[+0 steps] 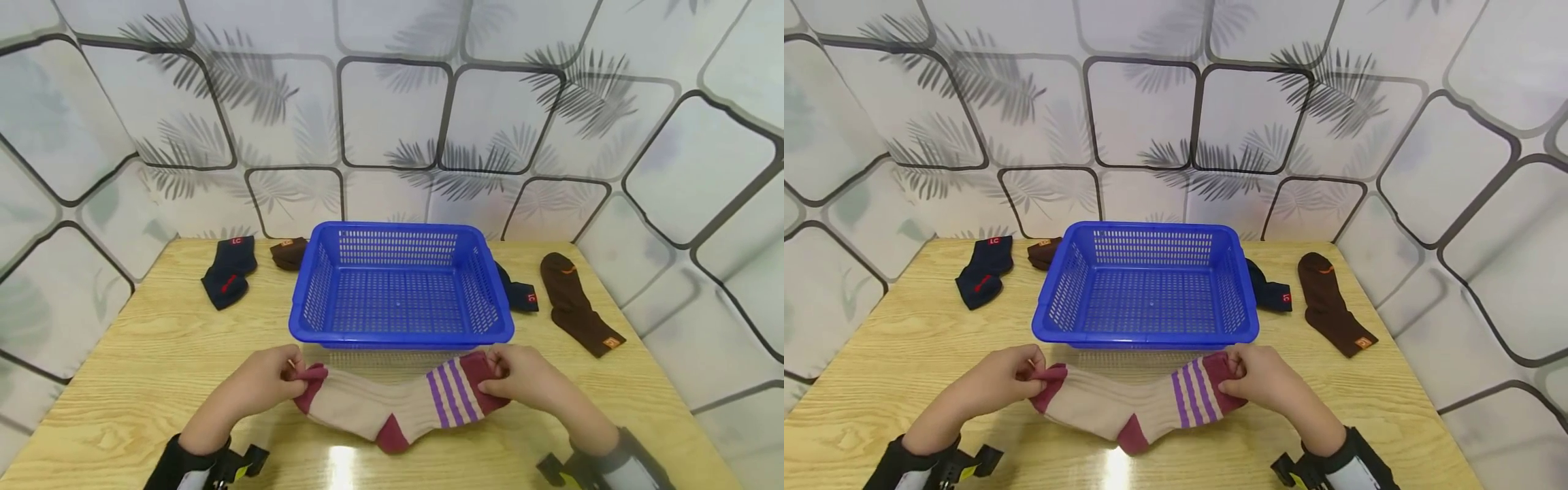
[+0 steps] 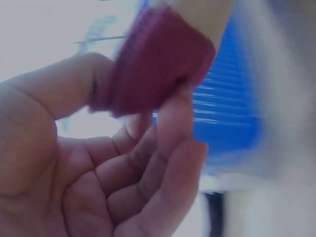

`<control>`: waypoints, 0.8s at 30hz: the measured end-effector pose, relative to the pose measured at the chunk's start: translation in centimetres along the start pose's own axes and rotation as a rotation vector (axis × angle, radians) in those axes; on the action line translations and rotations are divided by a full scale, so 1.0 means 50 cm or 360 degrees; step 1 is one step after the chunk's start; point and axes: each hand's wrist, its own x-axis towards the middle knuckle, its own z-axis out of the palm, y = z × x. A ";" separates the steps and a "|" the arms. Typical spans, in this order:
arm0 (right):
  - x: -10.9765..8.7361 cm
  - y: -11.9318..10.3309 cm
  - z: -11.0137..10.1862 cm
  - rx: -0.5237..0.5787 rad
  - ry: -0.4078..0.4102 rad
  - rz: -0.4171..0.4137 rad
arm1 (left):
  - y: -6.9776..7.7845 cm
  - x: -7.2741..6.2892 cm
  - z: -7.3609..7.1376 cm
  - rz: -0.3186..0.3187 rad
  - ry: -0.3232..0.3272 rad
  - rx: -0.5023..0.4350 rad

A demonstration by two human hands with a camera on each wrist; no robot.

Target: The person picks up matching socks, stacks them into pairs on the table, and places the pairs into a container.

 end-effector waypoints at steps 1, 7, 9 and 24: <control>-0.008 -0.015 -0.016 -0.0023 0.0013 -0.0019 | 0.016 -0.004 -0.014 0.0031 0.0005 -0.0007; -0.031 -0.102 -0.121 -0.0099 0.0370 -0.0124 | 0.126 -0.004 -0.095 0.0170 0.0309 0.0101; -0.029 -0.126 -0.149 -0.0100 0.0531 -0.0134 | 0.156 0.006 -0.112 0.0166 0.0461 0.0116; 0.185 -0.079 -0.069 -0.0060 0.0713 0.0144 | 0.114 0.223 -0.002 -0.0058 0.0849 0.0014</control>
